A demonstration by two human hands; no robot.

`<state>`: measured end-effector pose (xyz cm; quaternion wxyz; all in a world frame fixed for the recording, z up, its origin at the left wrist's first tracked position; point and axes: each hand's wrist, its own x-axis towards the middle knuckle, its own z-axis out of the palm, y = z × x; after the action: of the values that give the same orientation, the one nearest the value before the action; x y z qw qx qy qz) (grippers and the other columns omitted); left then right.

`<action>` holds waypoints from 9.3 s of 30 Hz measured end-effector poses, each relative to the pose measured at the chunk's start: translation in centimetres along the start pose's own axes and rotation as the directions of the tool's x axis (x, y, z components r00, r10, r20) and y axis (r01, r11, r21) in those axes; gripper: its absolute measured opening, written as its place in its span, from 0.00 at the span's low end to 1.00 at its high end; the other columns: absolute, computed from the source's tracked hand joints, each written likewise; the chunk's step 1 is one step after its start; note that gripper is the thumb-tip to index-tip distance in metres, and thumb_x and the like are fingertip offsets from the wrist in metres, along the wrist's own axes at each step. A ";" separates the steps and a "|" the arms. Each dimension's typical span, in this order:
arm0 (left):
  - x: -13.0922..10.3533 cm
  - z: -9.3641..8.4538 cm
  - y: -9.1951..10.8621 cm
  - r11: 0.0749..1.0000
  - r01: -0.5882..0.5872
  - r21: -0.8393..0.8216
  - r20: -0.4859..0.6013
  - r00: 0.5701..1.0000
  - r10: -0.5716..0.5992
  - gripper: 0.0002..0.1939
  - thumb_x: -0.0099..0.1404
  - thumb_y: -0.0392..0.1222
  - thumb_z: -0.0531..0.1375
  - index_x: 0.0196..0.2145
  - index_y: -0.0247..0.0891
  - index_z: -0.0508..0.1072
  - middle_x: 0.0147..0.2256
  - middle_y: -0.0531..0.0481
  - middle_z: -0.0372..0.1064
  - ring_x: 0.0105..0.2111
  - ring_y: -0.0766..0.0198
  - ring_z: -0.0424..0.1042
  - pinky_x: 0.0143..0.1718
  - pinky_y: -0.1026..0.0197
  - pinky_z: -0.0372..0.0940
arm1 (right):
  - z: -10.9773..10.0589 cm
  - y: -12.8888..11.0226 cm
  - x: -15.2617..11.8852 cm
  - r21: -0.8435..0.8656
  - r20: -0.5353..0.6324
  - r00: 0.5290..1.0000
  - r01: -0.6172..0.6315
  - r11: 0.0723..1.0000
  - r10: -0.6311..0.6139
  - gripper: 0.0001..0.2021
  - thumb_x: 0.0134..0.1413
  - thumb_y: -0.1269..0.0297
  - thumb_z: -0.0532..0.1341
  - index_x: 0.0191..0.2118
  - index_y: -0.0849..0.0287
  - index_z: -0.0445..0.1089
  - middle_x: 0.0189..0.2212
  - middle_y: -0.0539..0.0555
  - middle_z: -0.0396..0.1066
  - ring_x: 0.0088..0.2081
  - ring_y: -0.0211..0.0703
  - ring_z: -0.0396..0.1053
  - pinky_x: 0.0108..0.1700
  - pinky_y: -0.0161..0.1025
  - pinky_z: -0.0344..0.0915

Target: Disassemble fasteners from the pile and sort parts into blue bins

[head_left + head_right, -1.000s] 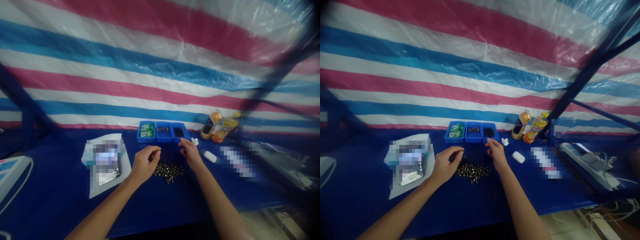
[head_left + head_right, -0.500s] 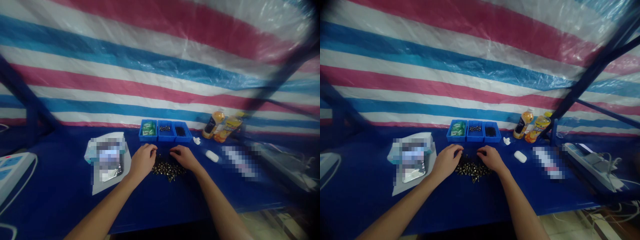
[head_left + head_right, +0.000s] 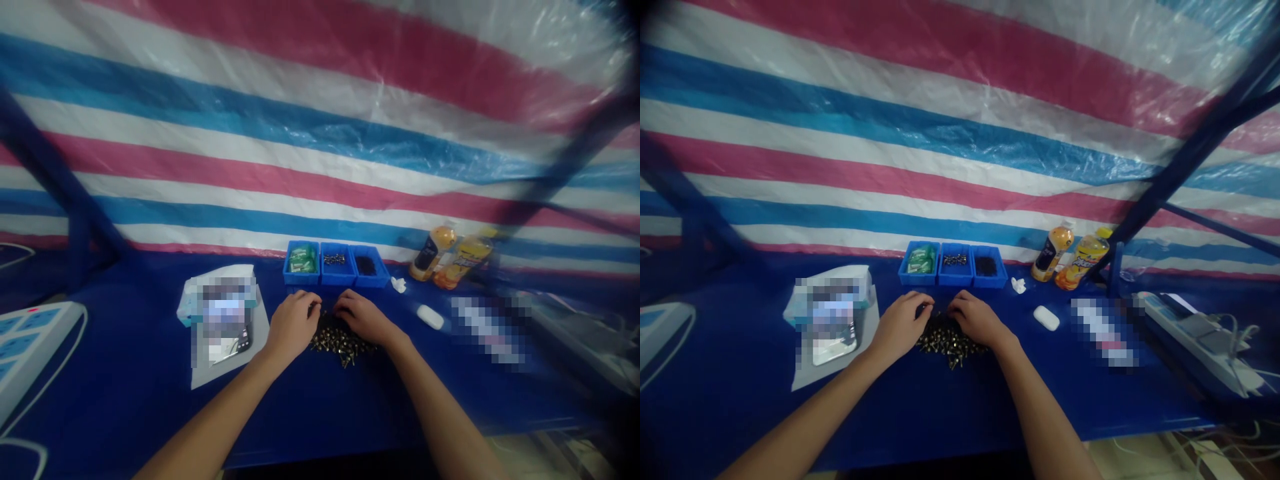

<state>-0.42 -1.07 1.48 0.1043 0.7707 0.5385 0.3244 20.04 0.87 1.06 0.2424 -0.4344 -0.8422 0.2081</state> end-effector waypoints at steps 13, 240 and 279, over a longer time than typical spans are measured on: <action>0.2 -0.4 1.1 0.952 -0.099 -0.288 -0.014 0.995 0.099 0.06 0.66 0.40 0.58 0.36 0.43 0.77 0.32 0.54 0.75 0.32 0.64 0.72 0.37 0.61 0.64 | -0.1 -1.7 -0.5 0.612 -0.146 0.975 -0.047 0.789 0.171 0.12 0.54 0.57 0.64 0.41 0.58 0.70 0.32 0.51 0.70 0.32 0.38 0.65 0.36 0.36 0.61; 0.0 -0.1 1.3 0.946 -0.134 -0.296 0.028 0.989 0.148 0.08 0.65 0.41 0.59 0.42 0.43 0.73 0.34 0.53 0.73 0.33 0.63 0.72 0.36 0.61 0.65 | -0.1 -1.3 -0.6 0.692 -0.059 0.956 -0.169 0.702 0.288 0.14 0.51 0.52 0.64 0.30 0.59 0.70 0.23 0.47 0.67 0.21 0.34 0.62 0.25 0.34 0.56; 0.0 -0.6 1.4 0.948 -0.133 -0.291 0.001 0.990 0.139 0.09 0.69 0.41 0.54 0.38 0.41 0.74 0.32 0.53 0.72 0.29 0.67 0.68 0.32 0.63 0.61 | -0.8 0.7 -0.5 0.904 -0.085 0.807 -0.185 0.386 0.584 0.20 0.47 0.49 0.65 0.43 0.56 0.71 0.33 0.51 0.72 0.19 0.29 0.57 0.21 0.32 0.45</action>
<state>0.25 -1.68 2.66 0.1992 0.7856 0.4298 0.3981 21.17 0.96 1.24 0.5319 -0.4718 -0.4249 0.5603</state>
